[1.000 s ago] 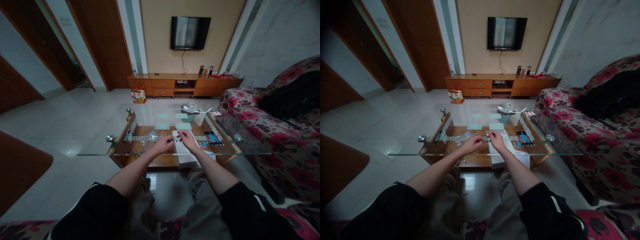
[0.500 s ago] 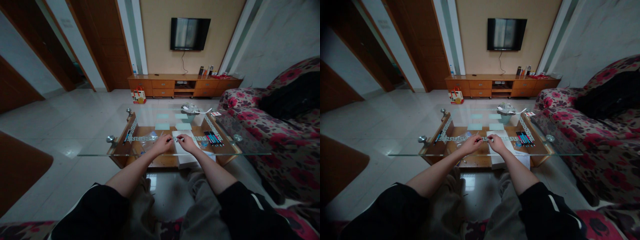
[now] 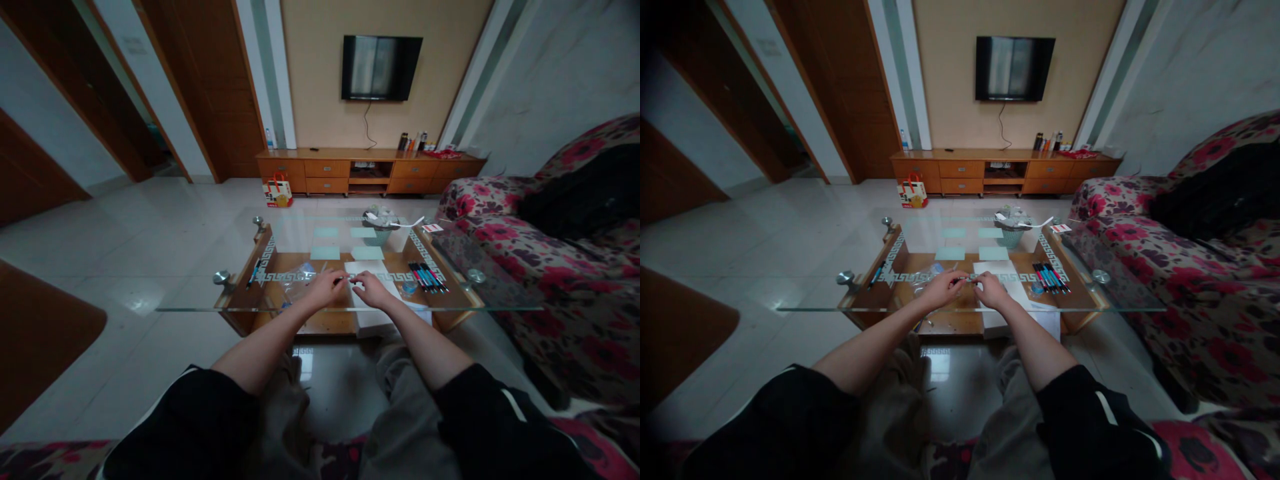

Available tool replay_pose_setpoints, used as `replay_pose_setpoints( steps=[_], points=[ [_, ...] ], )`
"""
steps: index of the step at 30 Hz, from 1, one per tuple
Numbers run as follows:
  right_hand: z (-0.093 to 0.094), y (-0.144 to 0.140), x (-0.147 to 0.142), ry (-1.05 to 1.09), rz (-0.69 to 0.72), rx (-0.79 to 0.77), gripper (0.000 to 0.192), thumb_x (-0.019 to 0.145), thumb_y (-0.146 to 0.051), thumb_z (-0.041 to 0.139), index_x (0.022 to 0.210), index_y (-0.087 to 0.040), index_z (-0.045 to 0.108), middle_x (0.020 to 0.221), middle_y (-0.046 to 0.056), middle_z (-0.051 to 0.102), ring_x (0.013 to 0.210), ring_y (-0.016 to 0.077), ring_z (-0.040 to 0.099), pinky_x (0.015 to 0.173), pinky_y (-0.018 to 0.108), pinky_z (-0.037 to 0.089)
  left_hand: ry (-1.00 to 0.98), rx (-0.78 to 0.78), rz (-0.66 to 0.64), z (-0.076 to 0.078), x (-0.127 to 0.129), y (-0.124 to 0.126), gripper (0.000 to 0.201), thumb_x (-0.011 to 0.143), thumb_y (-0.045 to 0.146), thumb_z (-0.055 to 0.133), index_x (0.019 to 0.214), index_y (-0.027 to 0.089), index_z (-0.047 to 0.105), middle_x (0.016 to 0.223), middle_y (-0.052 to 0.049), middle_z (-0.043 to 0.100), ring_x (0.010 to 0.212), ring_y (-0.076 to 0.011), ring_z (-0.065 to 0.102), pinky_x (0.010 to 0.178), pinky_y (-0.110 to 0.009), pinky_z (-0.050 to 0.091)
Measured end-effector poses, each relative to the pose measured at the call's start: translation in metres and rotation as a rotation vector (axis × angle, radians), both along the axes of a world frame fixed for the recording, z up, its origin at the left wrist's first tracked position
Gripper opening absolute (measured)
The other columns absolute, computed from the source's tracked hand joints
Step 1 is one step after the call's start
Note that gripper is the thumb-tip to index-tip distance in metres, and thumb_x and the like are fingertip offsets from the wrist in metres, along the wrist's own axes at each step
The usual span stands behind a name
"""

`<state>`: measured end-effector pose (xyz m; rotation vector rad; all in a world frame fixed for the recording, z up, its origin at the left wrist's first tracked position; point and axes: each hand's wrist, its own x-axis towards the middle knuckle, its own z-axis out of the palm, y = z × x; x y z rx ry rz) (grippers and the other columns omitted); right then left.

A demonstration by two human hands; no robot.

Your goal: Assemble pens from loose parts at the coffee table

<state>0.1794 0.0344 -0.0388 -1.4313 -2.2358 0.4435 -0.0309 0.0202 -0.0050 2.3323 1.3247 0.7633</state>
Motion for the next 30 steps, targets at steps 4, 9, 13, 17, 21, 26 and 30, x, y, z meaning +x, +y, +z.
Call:
replay_pose_setpoints(
  steps=[4,9,13,17,21,26,30],
  points=[
    [0.0013,-0.0006,-0.0007,-0.018,-0.017,-0.001,0.028,0.086,-0.021,0.064,0.112,-0.016,0.073,0.108,0.012,0.067,0.092,0.0197,0.063,0.094,0.032,0.046,0.016,-0.006,0.0,0.001,0.0004,-0.0006,0.03,0.096,0.037,0.048,0.117,0.029,0.069,0.108,-0.005,0.069,0.098,-0.0212,0.062,0.094,-0.035,0.048],
    [0.0033,-0.0018,-0.0012,-0.03,-0.04,-0.016,0.028,0.086,-0.021,0.064,0.112,-0.016,0.073,0.107,0.012,0.067,0.088,0.0186,0.063,0.092,0.032,0.046,0.022,0.003,0.001,0.0001,0.0011,-0.0007,0.028,0.097,0.037,0.048,0.111,0.027,0.07,0.105,-0.005,0.068,0.093,-0.0207,0.061,0.089,-0.034,0.049],
    [0.0043,-0.0024,-0.0011,-0.027,-0.042,-0.017,0.027,0.087,-0.022,0.064,0.112,-0.016,0.073,0.106,0.012,0.067,0.086,0.0187,0.063,0.09,0.032,0.047,0.019,0.0,-0.006,-0.0006,0.0009,-0.0006,0.028,0.096,0.037,0.048,0.109,0.026,0.07,0.102,-0.006,0.067,0.09,-0.0201,0.06,0.086,-0.033,0.048],
    [0.0059,-0.0031,-0.0017,-0.029,-0.053,-0.025,0.027,0.087,-0.022,0.064,0.111,-0.016,0.073,0.107,0.012,0.067,0.085,0.0186,0.064,0.09,0.031,0.047,0.009,-0.006,-0.007,-0.0004,0.0007,-0.0007,0.028,0.096,0.037,0.048,0.108,0.025,0.07,0.1,-0.006,0.067,0.088,-0.0199,0.059,0.084,-0.033,0.048],
    [0.0073,-0.0035,-0.0022,-0.037,-0.045,-0.029,0.027,0.086,-0.02,0.063,0.11,-0.015,0.074,0.106,0.013,0.068,0.086,0.0192,0.064,0.089,0.03,0.047,0.0,0.001,-0.02,-0.0003,0.001,-0.0008,0.028,0.095,0.037,0.049,0.108,0.024,0.071,0.099,-0.006,0.067,0.088,-0.02,0.059,0.085,-0.033,0.048],
    [0.007,-0.0029,-0.0024,-0.031,-0.048,-0.037,0.027,0.085,-0.02,0.063,0.11,-0.015,0.074,0.105,0.012,0.069,0.086,0.0189,0.064,0.088,0.03,0.048,-0.005,0.01,-0.022,-0.0008,0.0018,-0.0007,0.028,0.096,0.037,0.048,0.107,0.024,0.07,0.098,-0.006,0.067,0.088,-0.0199,0.059,0.083,-0.033,0.048],
    [0.0053,-0.0017,-0.002,-0.024,-0.051,-0.038,0.025,0.085,-0.019,0.064,0.107,-0.017,0.075,0.103,0.01,0.071,0.085,0.0187,0.064,0.087,0.029,0.048,-0.004,0.005,-0.02,0.0,0.0018,-0.0012,0.027,0.096,0.037,0.049,0.107,0.024,0.07,0.098,-0.006,0.067,0.087,-0.0197,0.059,0.083,-0.032,0.048]
  ],
)
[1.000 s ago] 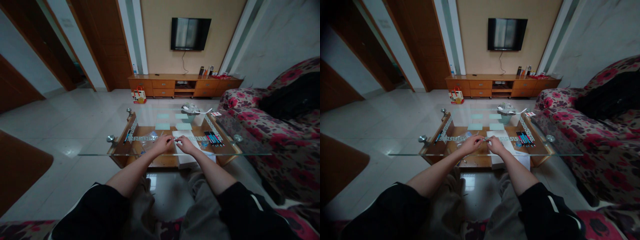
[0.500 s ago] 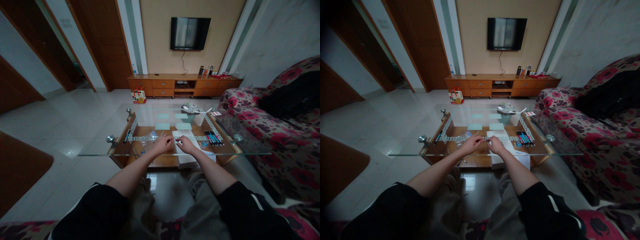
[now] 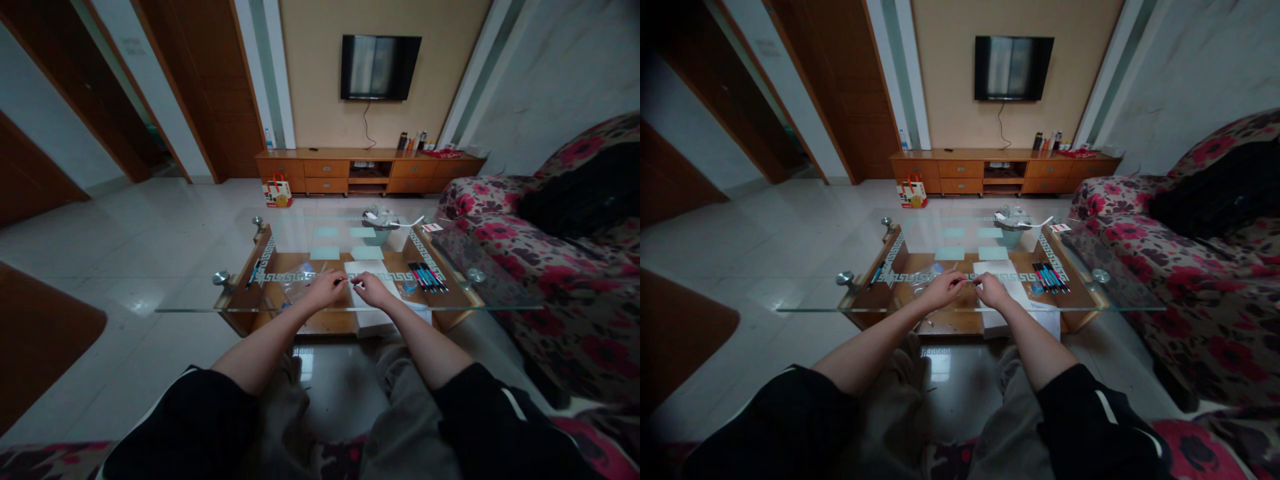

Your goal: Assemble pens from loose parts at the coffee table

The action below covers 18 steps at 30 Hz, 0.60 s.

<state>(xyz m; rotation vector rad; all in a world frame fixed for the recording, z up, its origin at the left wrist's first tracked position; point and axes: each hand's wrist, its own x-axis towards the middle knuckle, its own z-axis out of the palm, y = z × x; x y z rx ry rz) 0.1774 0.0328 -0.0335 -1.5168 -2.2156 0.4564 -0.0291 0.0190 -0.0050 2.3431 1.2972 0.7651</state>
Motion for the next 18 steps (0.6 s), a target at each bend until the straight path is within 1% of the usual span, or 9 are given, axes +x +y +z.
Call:
replay_pose_setpoints(
  steps=[5,11,18],
  points=[
    [-0.001,0.0008,0.0011,0.009,0.003,0.005,0.023,0.081,-0.017,0.067,0.103,-0.019,0.076,0.1,0.007,0.072,0.083,0.0179,0.064,0.084,0.028,0.049,0.014,0.01,-0.003,0.0019,-0.0002,-0.0001,0.027,0.095,0.035,0.049,0.106,0.023,0.071,0.096,-0.006,0.067,0.087,-0.0199,0.059,0.082,-0.032,0.048],
    [0.0019,0.0006,-0.0003,0.054,-0.004,0.016,0.013,0.082,-0.019,0.067,0.091,-0.019,0.077,0.089,0.005,0.074,0.078,0.017,0.064,0.079,0.027,0.049,0.017,-0.008,-0.003,0.0036,-0.0006,-0.0011,0.028,0.095,0.037,0.049,0.108,0.024,0.071,0.095,-0.006,0.066,0.086,-0.0199,0.059,0.081,-0.032,0.048],
    [0.0012,0.0012,-0.0013,0.08,-0.01,0.004,0.011,0.083,-0.021,0.066,0.089,-0.018,0.075,0.083,0.004,0.074,0.074,0.0161,0.065,0.071,0.024,0.047,0.012,-0.004,-0.004,-0.0004,-0.0008,0.0011,0.028,0.095,0.037,0.05,0.107,0.025,0.071,0.096,-0.005,0.066,0.084,-0.0193,0.059,0.081,-0.032,0.048]
  ],
)
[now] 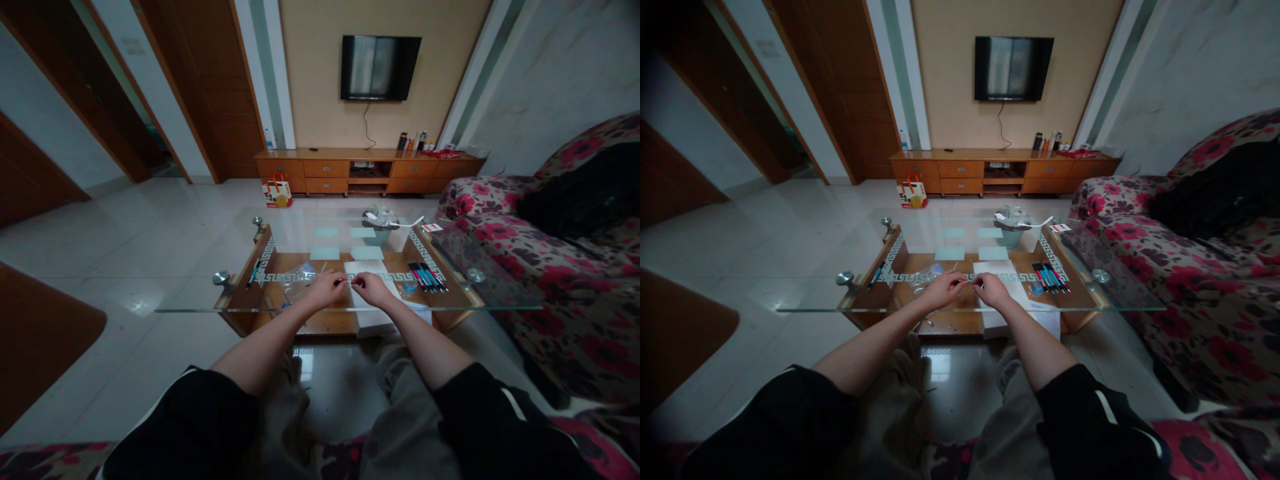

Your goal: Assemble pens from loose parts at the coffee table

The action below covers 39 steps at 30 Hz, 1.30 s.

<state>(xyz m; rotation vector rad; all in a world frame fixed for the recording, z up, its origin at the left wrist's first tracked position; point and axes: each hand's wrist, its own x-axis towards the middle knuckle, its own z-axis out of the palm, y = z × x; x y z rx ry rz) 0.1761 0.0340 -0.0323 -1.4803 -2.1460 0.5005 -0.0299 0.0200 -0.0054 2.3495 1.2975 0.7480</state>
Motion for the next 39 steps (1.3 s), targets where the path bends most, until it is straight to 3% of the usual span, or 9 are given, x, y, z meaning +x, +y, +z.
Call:
replay_pose_setpoints(
  steps=[14,26,39],
  points=[
    [0.001,-0.002,0.0,0.057,-0.011,-0.007,0.013,0.087,-0.021,0.062,0.091,-0.02,0.074,0.088,0.005,0.076,0.078,0.0168,0.067,0.075,0.025,0.048,-0.007,0.008,-0.011,-0.001,-0.002,0.001,0.028,0.095,0.038,0.049,0.107,0.025,0.072,0.097,-0.006,0.067,0.087,-0.0201,0.059,0.083,-0.033,0.048],
    [-0.005,0.0,0.0,0.074,0.0,-0.007,0.008,0.084,-0.025,0.067,0.087,-0.018,0.071,0.082,0.004,0.073,0.072,0.0153,0.065,0.068,0.024,0.046,0.0,-0.003,-0.007,-0.001,-0.001,0.0,0.029,0.095,0.038,0.05,0.107,0.024,0.072,0.096,-0.006,0.068,0.085,-0.0193,0.059,0.082,-0.031,0.048],
    [-0.007,0.001,0.0,0.118,-0.005,-0.018,0.019,0.076,-0.032,0.076,0.084,-0.019,0.065,0.075,0.001,0.07,0.065,0.0132,0.06,0.062,0.023,0.041,0.017,0.012,-0.03,0.001,-0.001,0.0,0.029,0.095,0.038,0.05,0.107,0.024,0.072,0.094,-0.005,0.067,0.083,-0.0188,0.059,0.078,-0.03,0.048]
  ],
)
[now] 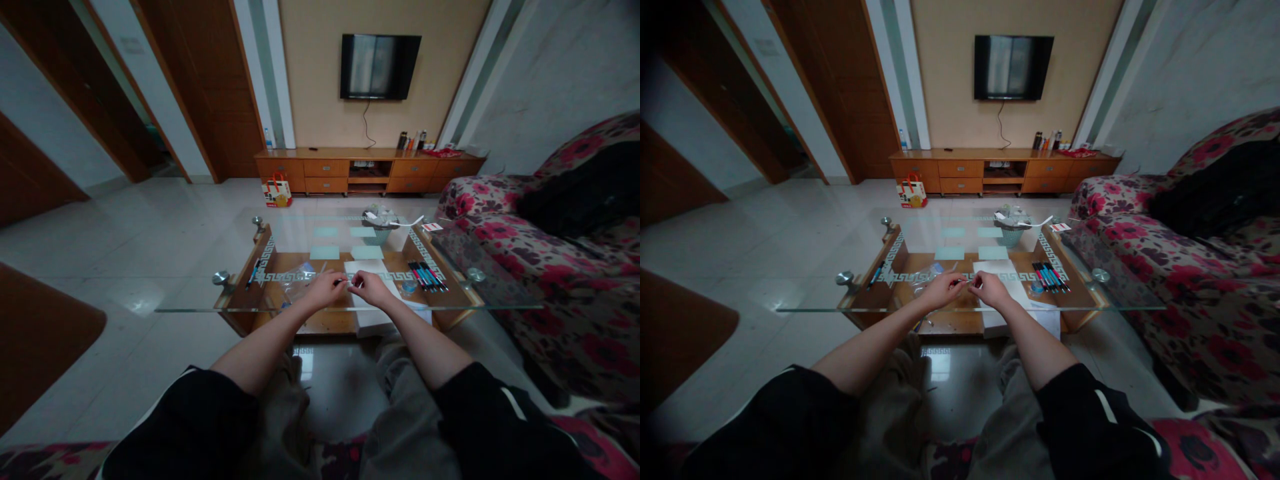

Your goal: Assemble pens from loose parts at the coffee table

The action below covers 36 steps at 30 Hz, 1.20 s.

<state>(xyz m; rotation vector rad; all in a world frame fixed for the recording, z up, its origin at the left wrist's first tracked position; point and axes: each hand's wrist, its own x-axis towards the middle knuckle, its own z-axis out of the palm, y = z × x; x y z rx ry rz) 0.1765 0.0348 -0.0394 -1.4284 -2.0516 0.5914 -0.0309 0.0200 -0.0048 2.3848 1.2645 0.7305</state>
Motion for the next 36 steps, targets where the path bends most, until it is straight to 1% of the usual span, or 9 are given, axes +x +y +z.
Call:
replay_pose_setpoints(
  steps=[11,17,21,25,30,36],
  points=[
    [0.0016,-0.0009,0.0002,-0.004,-0.008,0.003,0.024,0.074,-0.033,0.078,0.082,-0.019,0.06,0.076,0.0,0.069,0.065,0.0127,0.059,0.061,0.022,0.039,0.0,-0.02,0.018,-0.0027,0.0,0.0012,0.029,0.095,0.039,0.051,0.107,0.024,0.073,0.095,-0.005,0.068,0.084,-0.0184,0.06,0.081,-0.03,0.048],
    [-0.0001,0.0005,0.0007,-0.013,0.01,-0.002,0.017,0.08,-0.033,0.074,0.086,-0.019,0.065,0.076,0.001,0.07,0.066,0.0135,0.061,0.062,0.022,0.041,-0.007,-0.026,0.004,-0.0032,0.0001,0.0013,0.029,0.095,0.039,0.05,0.107,0.025,0.073,0.096,-0.005,0.069,0.085,-0.0187,0.06,0.081,-0.03,0.049],
    [-0.0013,0.0016,0.0008,-0.03,0.012,-0.005,0.012,0.084,-0.029,0.07,0.088,-0.019,0.069,0.08,0.003,0.072,0.07,0.0148,0.063,0.065,0.023,0.044,-0.006,-0.023,-0.001,-0.0021,0.0003,0.0014,0.03,0.095,0.039,0.05,0.108,0.025,0.072,0.098,-0.005,0.069,0.086,-0.019,0.061,0.083,-0.031,0.049],
    [-0.0021,0.0019,0.0006,-0.05,0.013,-0.01,0.01,0.085,-0.028,0.068,0.089,-0.019,0.071,0.083,0.005,0.073,0.073,0.0161,0.064,0.068,0.024,0.045,-0.005,-0.015,-0.004,-0.0022,0.0003,0.0011,0.03,0.096,0.039,0.049,0.108,0.024,0.073,0.096,-0.005,0.069,0.086,-0.0192,0.06,0.082,-0.031,0.049],
    [-0.0015,0.002,-0.0002,-0.072,0.006,-0.012,0.015,0.088,-0.032,0.065,0.09,-0.02,0.072,0.084,0.005,0.074,0.075,0.017,0.064,0.069,0.024,0.045,0.007,-0.017,0.011,-0.0024,0.0004,0.0004,0.03,0.096,0.039,0.049,0.108,0.024,0.073,0.093,-0.005,0.069,0.083,-0.0191,0.06,0.08,-0.031,0.049],
    [0.0059,-0.0021,-0.0009,-0.112,0.001,-0.008,0.025,0.091,-0.04,0.06,0.087,-0.019,0.072,0.08,0.005,0.073,0.071,0.016,0.062,0.064,0.024,0.04,0.016,-0.011,0.008,0.0002,0.0004,-0.0004,0.03,0.096,0.038,0.049,0.107,0.023,0.073,0.091,-0.005,0.068,0.083,-0.0191,0.06,0.08,-0.03,0.048]
  ],
)
